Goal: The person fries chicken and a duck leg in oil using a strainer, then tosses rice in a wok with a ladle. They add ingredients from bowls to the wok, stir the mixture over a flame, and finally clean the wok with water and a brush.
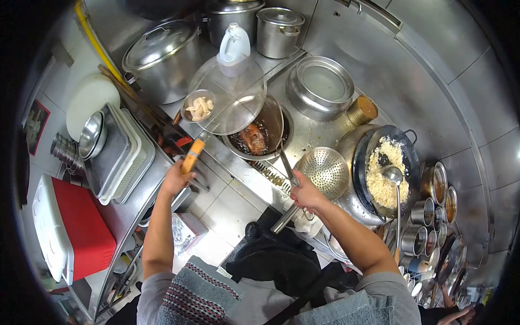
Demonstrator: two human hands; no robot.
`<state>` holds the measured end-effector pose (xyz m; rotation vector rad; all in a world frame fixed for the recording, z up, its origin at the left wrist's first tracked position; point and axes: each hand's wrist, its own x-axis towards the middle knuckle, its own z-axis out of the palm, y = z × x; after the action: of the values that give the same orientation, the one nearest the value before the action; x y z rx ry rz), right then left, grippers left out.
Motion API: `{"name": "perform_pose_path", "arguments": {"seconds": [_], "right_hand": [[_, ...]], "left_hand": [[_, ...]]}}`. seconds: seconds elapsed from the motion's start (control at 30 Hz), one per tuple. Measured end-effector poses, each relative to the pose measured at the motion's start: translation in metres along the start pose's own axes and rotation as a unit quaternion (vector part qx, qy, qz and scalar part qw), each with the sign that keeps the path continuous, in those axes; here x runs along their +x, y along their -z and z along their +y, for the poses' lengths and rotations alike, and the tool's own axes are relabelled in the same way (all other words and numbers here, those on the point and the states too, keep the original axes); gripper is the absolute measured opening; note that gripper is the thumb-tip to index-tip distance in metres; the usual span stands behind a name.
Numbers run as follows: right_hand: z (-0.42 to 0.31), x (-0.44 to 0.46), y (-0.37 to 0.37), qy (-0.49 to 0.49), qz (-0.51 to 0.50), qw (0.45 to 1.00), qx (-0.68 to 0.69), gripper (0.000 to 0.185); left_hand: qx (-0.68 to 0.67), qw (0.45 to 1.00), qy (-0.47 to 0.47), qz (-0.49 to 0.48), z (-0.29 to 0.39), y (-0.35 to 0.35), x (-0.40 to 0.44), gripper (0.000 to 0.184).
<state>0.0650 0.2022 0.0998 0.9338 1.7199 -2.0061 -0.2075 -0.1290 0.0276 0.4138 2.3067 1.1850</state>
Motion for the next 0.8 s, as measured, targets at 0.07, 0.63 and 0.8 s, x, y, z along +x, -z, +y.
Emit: {"name": "perform_pose_path", "arguments": {"seconds": [0.07, 0.63, 0.8], "right_hand": [[-0.001, -0.004, -0.001, 0.038, 0.039, 0.998, -0.017, 0.059], [0.046, -0.091, 0.06, 0.168, 0.082, 0.955, 0.23, 0.063], [0.106, -0.13, 0.074, 0.183, 0.108, 0.927, 0.31, 0.067]], "left_hand": [[-0.027, 1.0, -0.002, -0.015, 0.018, 0.008, -0.016, 0.044], [-0.158, 0.982, 0.013, -0.103, 0.042, -0.044, -0.086, 0.04], [-0.097, 0.957, 0.025, -0.271, 0.064, -0.134, -0.084, 0.05]]}}
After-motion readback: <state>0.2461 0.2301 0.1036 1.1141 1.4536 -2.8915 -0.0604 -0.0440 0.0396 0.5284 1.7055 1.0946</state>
